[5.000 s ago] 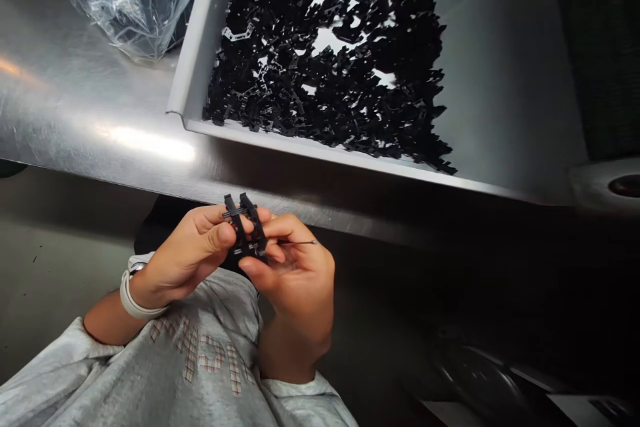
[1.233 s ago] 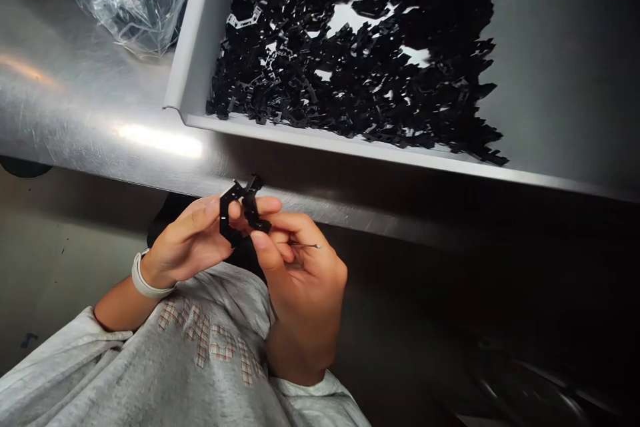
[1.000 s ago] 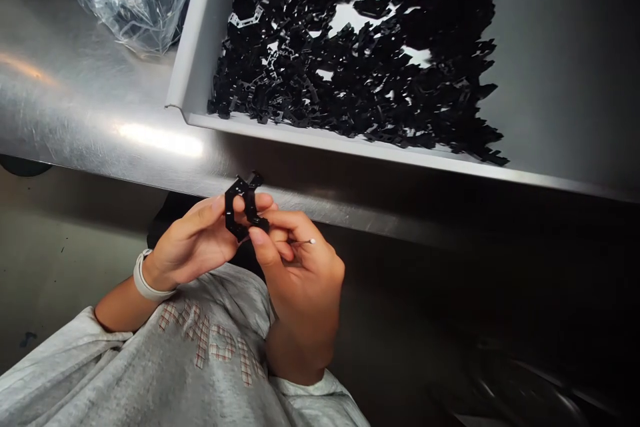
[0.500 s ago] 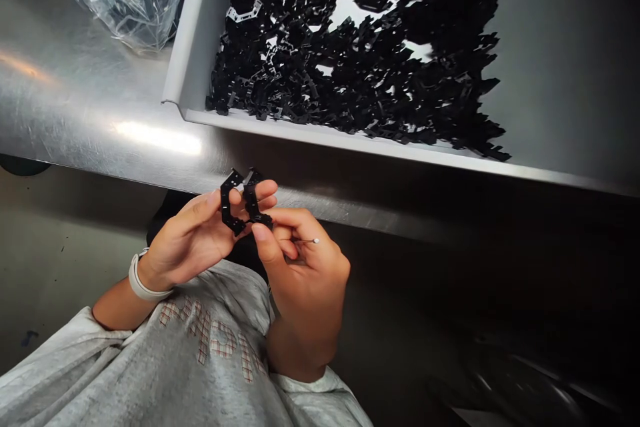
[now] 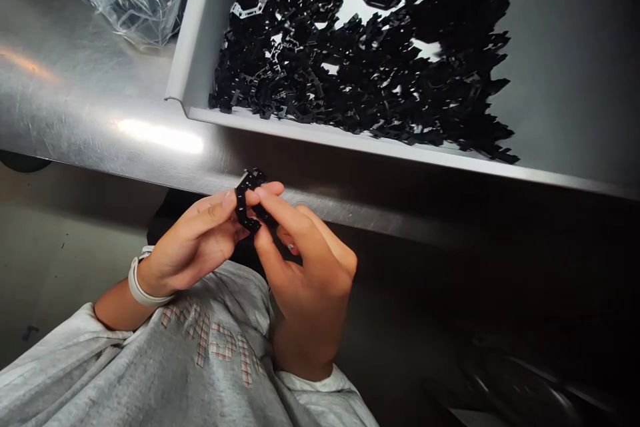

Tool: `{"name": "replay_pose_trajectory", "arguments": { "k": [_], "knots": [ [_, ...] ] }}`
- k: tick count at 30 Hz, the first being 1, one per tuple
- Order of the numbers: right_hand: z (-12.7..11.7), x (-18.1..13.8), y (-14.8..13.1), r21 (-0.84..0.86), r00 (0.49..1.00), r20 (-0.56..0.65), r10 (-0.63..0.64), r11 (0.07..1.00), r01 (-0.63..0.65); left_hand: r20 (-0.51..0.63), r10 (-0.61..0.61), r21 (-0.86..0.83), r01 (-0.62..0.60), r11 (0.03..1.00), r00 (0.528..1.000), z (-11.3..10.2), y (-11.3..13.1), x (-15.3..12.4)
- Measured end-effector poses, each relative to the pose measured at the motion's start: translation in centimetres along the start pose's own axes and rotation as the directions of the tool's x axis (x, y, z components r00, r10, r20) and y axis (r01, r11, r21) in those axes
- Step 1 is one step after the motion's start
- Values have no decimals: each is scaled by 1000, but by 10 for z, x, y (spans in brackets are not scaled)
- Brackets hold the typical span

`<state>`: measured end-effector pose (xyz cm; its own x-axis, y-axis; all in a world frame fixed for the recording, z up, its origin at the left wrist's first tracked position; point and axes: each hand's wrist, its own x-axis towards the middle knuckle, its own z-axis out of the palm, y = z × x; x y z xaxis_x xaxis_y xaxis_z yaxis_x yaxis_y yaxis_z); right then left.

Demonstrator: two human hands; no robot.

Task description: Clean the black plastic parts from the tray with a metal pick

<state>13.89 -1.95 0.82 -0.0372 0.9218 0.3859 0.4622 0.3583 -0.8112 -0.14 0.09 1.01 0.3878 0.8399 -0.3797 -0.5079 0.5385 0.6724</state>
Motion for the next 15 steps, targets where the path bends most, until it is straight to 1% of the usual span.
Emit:
{"name": "replay_pose_trajectory", "arguments": {
  "k": [3, 7, 10, 13, 15],
  "knots": [
    [-1, 0, 2, -25, 999, -23, -29, 999, 28, 9, -10, -42, 10, 999, 1000, -2, -1, 0],
    [-2, -4, 6, -93, 995, -48, -92, 992, 88, 85, -33, -114, 43, 993, 996, -4, 0, 0],
    [-1, -8, 8, -51, 992, -66, -105, 993, 102, 97, -48, -90, 57, 994, 994, -4, 1, 0],
    [1, -10, 7, 25, 995, -78, -69, 997, 71, 97, -36, -50, 41, 998, 995, -3, 2, 0],
    [1, -10, 4, 69, 997, -73, -37, 997, 43, 129, -35, -86, 46, 995, 991, -2, 2, 0]
  ]
}}
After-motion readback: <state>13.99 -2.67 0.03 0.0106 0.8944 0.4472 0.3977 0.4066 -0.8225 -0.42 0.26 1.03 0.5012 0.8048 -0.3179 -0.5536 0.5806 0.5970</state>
